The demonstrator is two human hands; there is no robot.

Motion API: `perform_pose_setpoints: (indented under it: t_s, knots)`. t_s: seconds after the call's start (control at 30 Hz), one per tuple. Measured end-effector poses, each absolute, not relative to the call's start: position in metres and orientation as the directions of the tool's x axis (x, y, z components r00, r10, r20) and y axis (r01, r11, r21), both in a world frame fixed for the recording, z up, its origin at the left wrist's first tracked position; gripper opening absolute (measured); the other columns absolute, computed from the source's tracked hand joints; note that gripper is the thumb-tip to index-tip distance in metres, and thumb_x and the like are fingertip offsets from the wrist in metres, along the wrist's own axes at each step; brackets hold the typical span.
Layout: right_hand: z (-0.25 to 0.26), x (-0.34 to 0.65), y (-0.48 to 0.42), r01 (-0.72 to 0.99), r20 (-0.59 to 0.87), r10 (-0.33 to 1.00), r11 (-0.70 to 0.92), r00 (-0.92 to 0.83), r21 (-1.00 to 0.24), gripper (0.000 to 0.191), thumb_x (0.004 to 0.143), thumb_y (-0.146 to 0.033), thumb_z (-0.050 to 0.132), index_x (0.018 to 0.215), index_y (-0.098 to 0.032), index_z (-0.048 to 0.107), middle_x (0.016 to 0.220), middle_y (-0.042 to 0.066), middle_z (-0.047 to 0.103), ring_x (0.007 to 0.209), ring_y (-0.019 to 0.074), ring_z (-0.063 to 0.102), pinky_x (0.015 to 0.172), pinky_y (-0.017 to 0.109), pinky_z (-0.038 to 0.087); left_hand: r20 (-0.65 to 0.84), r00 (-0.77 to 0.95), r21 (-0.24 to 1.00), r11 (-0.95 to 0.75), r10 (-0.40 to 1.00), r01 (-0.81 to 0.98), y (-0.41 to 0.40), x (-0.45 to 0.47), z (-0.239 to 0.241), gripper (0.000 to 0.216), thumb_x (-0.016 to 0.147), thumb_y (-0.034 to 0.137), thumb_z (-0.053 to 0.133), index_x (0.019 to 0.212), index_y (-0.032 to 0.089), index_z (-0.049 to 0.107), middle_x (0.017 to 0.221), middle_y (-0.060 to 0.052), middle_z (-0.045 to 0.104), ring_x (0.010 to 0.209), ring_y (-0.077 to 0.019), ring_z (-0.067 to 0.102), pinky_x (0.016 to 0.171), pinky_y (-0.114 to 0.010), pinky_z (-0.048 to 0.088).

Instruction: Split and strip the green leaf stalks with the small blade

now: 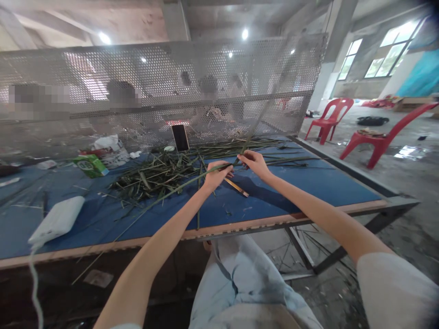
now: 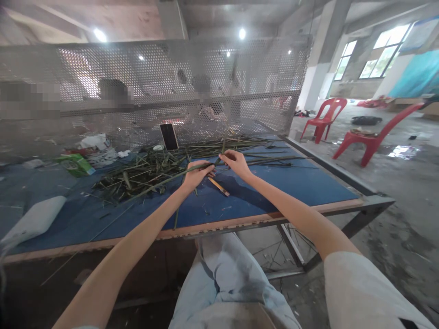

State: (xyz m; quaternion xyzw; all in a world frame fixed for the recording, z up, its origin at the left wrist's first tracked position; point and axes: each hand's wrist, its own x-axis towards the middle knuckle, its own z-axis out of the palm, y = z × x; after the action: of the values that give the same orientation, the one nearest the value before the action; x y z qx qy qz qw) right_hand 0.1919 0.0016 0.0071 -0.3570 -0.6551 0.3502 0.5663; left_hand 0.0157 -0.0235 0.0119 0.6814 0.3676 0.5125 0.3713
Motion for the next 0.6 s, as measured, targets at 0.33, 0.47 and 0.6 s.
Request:
perform_pose_setpoints:
  t_s: [0.33, 0.47, 0.6]
  knots:
    - [0.002, 0.196, 0.012, -0.171, 0.257, 0.966, 0.248, -0.029, -0.954, 0.044, 0.057, -0.058, 0.077, 0.065, -0.017, 0.062, 0.061, -0.001, 0.053, 0.057, 0.0088, 0.046, 0.052, 0.022, 0.038, 0.388, 0.269, 0.905, -0.419, 0.881, 0.068, -0.023, 0.015, 0.014, 0.017, 0.072, 0.033, 0.070, 0.067, 0.017, 0.067, 0.064, -0.003, 0.069, 0.057, -0.0172, 0.066, 0.059, -0.031, 0.058]
    - [0.000, 0.199, 0.013, -0.240, 0.198, 0.980, 0.191, -0.004, -0.952, 0.046, 0.062, -0.061, 0.073, 0.072, -0.018, 0.062, 0.067, 0.000, 0.058, 0.058, 0.0100, 0.052, 0.054, 0.023, 0.041, 0.449, 0.185, 0.869, -0.475, 0.874, 0.134, -0.018, 0.011, 0.011, 0.014, 0.074, 0.030, 0.066, 0.066, 0.018, 0.065, 0.061, -0.003, 0.067, 0.057, -0.0182, 0.066, 0.060, -0.031, 0.057]
    - [0.002, 0.191, 0.001, -0.101, 0.265, 0.956, 0.253, -0.123, -0.962, 0.043, 0.066, -0.059, 0.071, 0.065, -0.016, 0.063, 0.061, 0.001, 0.059, 0.058, 0.0116, 0.054, 0.056, 0.025, 0.044, 0.565, 0.072, 0.747, -0.546, 0.822, 0.379, -0.018, 0.006, 0.012, 0.012, 0.078, 0.026, 0.060, 0.070, 0.019, 0.065, 0.062, -0.002, 0.066, 0.058, -0.0174, 0.066, 0.063, -0.029, 0.053]
